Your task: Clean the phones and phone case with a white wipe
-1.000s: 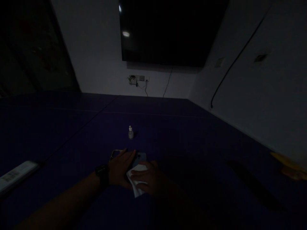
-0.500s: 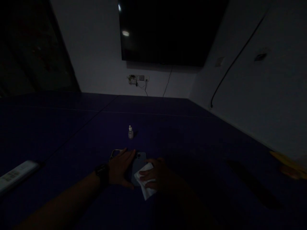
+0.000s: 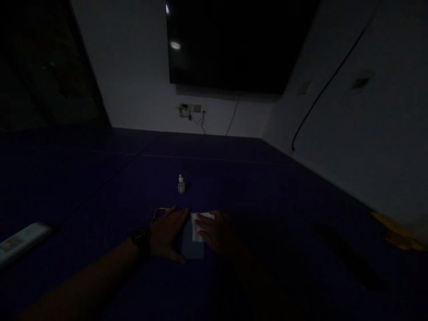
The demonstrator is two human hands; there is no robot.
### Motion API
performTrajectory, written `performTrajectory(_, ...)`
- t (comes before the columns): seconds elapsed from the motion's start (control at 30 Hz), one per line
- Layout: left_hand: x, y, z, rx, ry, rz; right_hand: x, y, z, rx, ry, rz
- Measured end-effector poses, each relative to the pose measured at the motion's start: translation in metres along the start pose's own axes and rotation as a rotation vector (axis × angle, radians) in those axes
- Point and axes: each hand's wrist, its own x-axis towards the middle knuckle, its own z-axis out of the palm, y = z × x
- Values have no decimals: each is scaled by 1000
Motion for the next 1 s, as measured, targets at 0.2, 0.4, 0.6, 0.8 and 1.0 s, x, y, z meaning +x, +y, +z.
performTrajectory(0.2, -1, -1, 0, -9, 4, -1, 11, 3, 8, 6, 53, 26)
performTrajectory(0.4, 0, -1, 0, -7, -26, -4, -4, 9, 0, 57, -8, -94)
performTrajectory(0.6, -1, 1, -2, -9, -17, -12, 11, 6, 9, -5, 69, 75)
performTrajectory(0.8, 0, 1, -2, 2, -34, -12, 8, 11, 7, -40, 52, 79)
performTrajectory(1.0, 0, -2, 0, -8, -6, 4, 18, -10, 13, 8, 75, 17)
